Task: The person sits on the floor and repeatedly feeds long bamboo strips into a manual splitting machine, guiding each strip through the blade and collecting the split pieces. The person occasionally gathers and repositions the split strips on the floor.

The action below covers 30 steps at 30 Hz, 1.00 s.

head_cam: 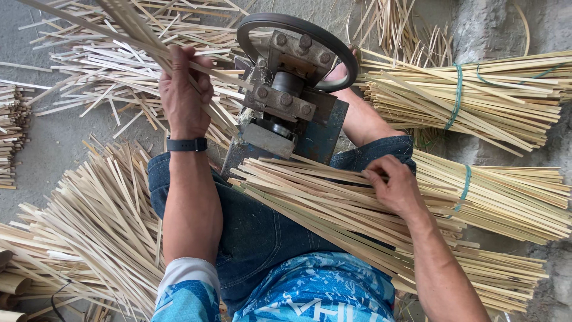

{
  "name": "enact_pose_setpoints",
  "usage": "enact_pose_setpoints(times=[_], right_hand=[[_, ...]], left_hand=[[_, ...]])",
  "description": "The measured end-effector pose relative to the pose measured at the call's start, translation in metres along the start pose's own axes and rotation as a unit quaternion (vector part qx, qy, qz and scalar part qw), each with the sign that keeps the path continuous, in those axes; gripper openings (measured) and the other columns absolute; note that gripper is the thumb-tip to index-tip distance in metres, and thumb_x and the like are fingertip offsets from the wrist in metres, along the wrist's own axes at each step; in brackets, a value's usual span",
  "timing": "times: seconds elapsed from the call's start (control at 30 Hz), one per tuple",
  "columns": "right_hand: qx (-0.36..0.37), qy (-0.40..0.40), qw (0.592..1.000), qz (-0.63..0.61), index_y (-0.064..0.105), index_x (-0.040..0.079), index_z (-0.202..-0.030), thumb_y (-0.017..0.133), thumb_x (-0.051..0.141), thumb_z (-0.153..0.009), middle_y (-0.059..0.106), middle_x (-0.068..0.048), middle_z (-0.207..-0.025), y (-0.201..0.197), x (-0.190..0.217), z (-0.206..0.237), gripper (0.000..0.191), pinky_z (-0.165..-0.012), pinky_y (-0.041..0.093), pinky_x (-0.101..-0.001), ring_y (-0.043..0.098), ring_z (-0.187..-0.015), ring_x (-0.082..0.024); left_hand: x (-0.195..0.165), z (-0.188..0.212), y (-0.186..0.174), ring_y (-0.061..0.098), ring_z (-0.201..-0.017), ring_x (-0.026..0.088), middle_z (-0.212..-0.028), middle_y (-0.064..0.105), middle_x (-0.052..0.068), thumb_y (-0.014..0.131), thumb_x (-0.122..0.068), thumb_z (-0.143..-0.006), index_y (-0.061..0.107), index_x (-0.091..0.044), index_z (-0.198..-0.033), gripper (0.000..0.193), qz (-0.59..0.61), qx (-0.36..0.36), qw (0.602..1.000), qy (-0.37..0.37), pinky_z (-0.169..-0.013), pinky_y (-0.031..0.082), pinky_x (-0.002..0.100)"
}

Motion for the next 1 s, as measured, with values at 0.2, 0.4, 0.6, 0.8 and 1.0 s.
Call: enact_pose_setpoints(times=[0.2,0.4,0.6,0.8,1.0], right_hand=[[-0.017,-0.092,0.994,0.061,0.078,0.010,-0.092,0.081,0.017,-0.080,0.073,-0.004,-0.099,0.001,-0.004,0.002,0.015,-0.083,0.051,-0.0449,0.067,-0.092,-0.024],[-0.032,-0.022,0.993,-0.112,0.077,0.012,-0.096,0.083,0.014,-0.082,0.077,-0.003,-0.096,-0.023,-0.039,0.004,0.015,-0.083,0.061,-0.0302,0.073,-0.091,-0.015],[-0.197,-0.067,0.977,-0.043,0.077,0.012,-0.102,0.082,0.009,-0.093,0.073,-0.006,-0.102,-0.075,-0.057,0.016,0.010,-0.085,0.062,-0.0243,0.071,-0.098,-0.015],[-0.208,-0.097,0.973,0.018,0.079,0.011,-0.102,0.084,0.011,-0.092,0.074,-0.006,-0.097,-0.050,-0.035,-0.010,0.011,-0.075,0.060,-0.0260,0.070,-0.090,-0.016],[-0.242,-0.231,0.933,0.132,0.079,0.010,-0.103,0.085,0.021,-0.087,0.072,-0.008,-0.097,-0.009,-0.001,-0.012,0.020,-0.084,0.050,-0.0423,0.063,-0.092,-0.023]], left_hand=[[-0.001,-0.004,-0.021,0.064,-0.071,0.016,-0.080,0.065,0.009,0.066,-0.044,-0.108,0.065,-0.001,-0.114,0.044,0.080,-0.070,0.992,0.063,-0.057,0.053,0.025],[-0.004,-0.003,-0.016,0.056,-0.062,0.013,-0.074,0.058,0.002,0.068,-0.045,-0.101,0.062,-0.006,-0.111,0.041,0.135,-0.025,0.990,0.038,-0.046,0.043,0.025],[-0.007,0.001,-0.005,0.049,-0.052,0.007,-0.076,0.064,0.006,0.070,-0.041,-0.102,0.064,-0.003,-0.117,0.042,0.048,-0.023,0.999,0.008,-0.041,0.036,0.019],[-0.003,0.002,0.008,0.058,-0.061,0.009,-0.095,0.074,0.013,0.077,-0.032,-0.100,0.064,0.000,-0.115,0.038,-0.023,-0.034,0.999,0.017,-0.044,0.042,0.020],[-0.003,0.008,0.015,0.080,-0.090,0.019,-0.106,0.078,0.014,0.077,-0.032,-0.094,0.063,-0.004,-0.114,0.037,-0.069,-0.023,0.997,-0.031,-0.046,0.048,0.016]])
Point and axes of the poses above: each hand's wrist, its own z-axis away from the middle knuckle, its own y-axis out of the palm, x = y × z, the point moved 3 cm from there along -z, towards the middle knuckle
